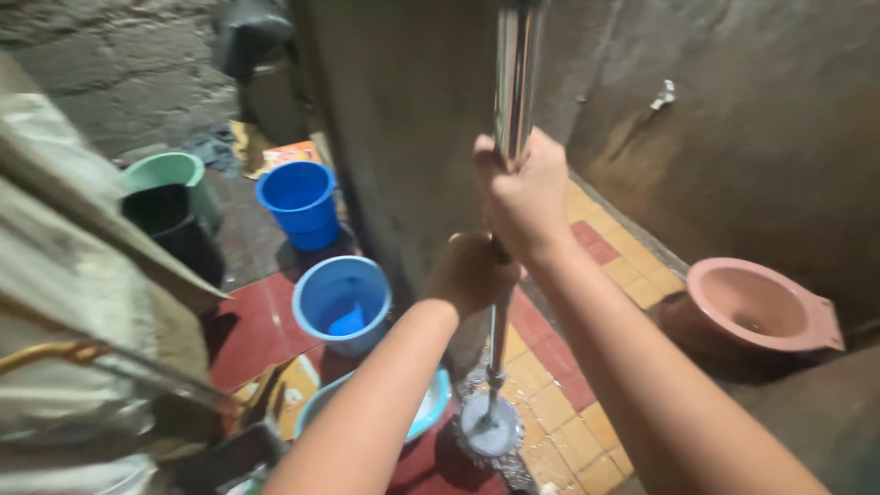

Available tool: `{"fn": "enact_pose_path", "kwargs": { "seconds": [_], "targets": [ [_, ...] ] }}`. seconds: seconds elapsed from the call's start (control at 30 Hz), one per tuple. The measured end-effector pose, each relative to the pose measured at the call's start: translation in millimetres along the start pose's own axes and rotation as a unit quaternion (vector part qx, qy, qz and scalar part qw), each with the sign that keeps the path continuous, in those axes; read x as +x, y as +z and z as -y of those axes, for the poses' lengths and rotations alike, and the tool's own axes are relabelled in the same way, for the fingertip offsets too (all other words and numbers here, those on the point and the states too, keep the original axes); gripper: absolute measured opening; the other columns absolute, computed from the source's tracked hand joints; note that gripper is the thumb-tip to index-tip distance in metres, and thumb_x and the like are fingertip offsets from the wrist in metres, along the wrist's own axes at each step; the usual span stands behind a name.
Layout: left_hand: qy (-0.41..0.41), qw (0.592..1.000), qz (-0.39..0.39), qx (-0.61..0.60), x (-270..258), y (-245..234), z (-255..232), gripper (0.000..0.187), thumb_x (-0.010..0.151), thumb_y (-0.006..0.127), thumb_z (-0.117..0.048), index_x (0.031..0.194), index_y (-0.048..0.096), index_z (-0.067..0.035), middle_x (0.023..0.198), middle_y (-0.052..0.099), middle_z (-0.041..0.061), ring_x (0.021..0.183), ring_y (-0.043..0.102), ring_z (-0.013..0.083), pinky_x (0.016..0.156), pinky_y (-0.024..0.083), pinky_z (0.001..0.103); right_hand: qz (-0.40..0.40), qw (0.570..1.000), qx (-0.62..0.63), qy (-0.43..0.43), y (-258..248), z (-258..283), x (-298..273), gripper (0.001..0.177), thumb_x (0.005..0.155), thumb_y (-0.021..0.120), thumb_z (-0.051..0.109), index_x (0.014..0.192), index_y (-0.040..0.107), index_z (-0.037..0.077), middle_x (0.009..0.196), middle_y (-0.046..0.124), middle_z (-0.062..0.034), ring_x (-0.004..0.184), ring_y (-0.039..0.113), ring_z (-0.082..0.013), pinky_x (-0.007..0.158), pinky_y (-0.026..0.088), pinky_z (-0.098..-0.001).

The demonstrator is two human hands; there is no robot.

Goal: The person dips a mop into a bucket of water and then mops a tiled floor in a small bathroom.

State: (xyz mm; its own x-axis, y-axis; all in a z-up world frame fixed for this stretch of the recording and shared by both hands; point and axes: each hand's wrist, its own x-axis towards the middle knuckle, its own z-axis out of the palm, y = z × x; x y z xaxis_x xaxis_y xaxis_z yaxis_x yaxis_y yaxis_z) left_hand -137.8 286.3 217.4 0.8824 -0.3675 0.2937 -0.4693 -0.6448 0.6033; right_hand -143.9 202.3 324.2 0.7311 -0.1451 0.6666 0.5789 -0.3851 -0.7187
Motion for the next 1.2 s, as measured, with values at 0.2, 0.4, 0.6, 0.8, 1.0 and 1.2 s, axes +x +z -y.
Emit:
{"fn": "enact_pose_path", "kwargs": {
  "seconds": [0.2,0.4,0.6,0.8,1.0,1.2],
  "targets": [
    [-0.004,0.996,-0.087,-0.027,-47.6,-100.2,0.5,0.030,0.081,0.061,-0.034,0.075,0.075,-0.008,0.080,0.072,0.021,0.082,0.071,0.0412,0.082,0.056,0.049,0.024,0.989,0.124,0.076,57.4,95.9,6.0,0.025,0.092,0.063,0.013,0.074,0.048,0.007,0.055,0.051,0.0016,0.044,0.052,-0.0089,0.040,0.041,-0.0296],
    [-0.034,0.993,-0.115,0.008,-90.7,-163.9,7.6,0.036,0.082,0.066,-0.044,0.083,0.076,-0.009,0.083,0.072,0.022,0.085,0.070,0.0418,0.080,0.055,0.050,0.046,0.989,0.128,0.062,101.4,161.7,-5.3,0.024,0.090,0.063,0.012,0.071,0.049,0.008,0.054,0.050,0.0016,0.045,0.054,-0.0083,0.039,0.043,-0.0284],
    [-0.074,0.982,-0.166,0.047,-112.8,-221.8,-8.0,0.044,0.082,0.068,-0.052,0.088,0.078,-0.009,0.083,0.072,0.023,0.088,0.070,0.0421,0.082,0.055,0.049,0.081,0.980,0.176,0.045,118.4,215.0,5.1,0.025,0.091,0.060,0.012,0.070,0.048,0.006,0.053,0.052,-0.0009,0.041,0.054,-0.0100,0.037,0.043,-0.0297],
    [-0.063,0.976,-0.199,0.061,-124.2,-281.1,-30.9,0.043,0.082,0.066,-0.051,0.090,0.078,-0.010,0.084,0.075,0.020,0.088,0.072,0.0395,0.081,0.056,0.047,0.089,0.965,0.244,-0.044,132.9,259.6,32.6,0.020,0.092,0.062,0.011,0.074,0.055,0.006,0.054,0.057,-0.0003,0.042,0.056,-0.0089,0.036,0.044,-0.0287],
    [-0.124,0.957,-0.247,0.087,-146.2,-312.5,-36.6,0.044,0.075,0.070,-0.052,0.088,0.079,-0.010,0.084,0.077,0.019,0.087,0.076,0.0361,0.084,0.058,0.045,0.132,0.929,0.343,-0.037,152.0,279.5,33.6,0.018,0.094,0.063,0.011,0.080,0.052,0.006,0.054,0.052,0.0004,0.040,0.054,-0.0091,0.034,0.042,-0.0291],
    [-0.198,0.948,-0.207,0.141,-163.8,-306.7,-5.3,0.049,0.078,0.068,-0.058,0.093,0.078,-0.013,0.088,0.075,0.020,0.090,0.072,0.0389,0.085,0.056,0.047,0.161,0.897,0.405,-0.074,183.2,251.7,2.3,0.023,0.100,0.062,0.007,0.081,0.049,0.006,0.057,0.051,-0.0014,0.042,0.054,-0.0115,0.038,0.043,-0.0303]
  ]
}}
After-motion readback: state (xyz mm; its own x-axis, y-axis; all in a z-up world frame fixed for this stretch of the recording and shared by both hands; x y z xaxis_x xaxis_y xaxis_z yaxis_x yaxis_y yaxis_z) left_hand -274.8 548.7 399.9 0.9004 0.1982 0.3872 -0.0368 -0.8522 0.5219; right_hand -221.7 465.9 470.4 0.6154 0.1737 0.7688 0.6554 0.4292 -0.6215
